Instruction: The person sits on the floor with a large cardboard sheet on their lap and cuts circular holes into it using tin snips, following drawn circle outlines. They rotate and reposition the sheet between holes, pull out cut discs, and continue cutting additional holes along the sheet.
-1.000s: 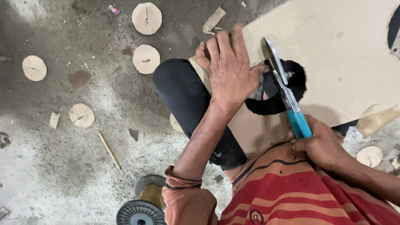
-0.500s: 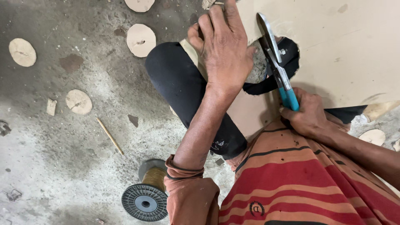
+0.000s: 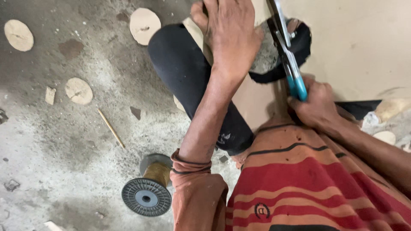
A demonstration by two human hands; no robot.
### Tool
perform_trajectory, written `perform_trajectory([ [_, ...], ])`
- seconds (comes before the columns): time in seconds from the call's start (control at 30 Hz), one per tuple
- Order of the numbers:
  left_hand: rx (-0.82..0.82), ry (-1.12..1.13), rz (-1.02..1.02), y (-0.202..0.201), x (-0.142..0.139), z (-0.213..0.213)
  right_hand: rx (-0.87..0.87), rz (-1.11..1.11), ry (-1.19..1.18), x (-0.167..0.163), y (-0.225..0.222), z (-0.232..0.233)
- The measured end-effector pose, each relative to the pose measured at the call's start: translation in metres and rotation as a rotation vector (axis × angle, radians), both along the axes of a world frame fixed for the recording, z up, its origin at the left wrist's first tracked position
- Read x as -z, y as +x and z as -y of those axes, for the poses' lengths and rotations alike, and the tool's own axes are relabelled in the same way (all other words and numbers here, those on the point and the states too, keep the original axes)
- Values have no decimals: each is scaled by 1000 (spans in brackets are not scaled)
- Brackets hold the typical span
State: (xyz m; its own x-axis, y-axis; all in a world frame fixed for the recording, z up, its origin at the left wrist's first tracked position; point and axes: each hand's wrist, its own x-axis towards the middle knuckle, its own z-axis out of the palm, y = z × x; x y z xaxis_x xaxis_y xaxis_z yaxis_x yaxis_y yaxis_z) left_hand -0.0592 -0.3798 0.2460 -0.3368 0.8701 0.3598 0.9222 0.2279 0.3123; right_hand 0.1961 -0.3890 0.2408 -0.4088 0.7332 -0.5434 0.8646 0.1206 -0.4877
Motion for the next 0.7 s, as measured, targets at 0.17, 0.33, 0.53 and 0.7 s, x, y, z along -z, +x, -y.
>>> perform_trajectory([
  [0.17,24,72,244,3,-14,17,414,-100,-558,-46,25,11],
  [0.33,20,96,255,15,-24,18,578,21,-686,-60,27,9],
  [0.53,6,-39,249,17,-29,18,603,-106,-722,-46,31,4],
  [0.7,4,-37,253,16,-32,19,273,51,-335,-27,34,14],
])
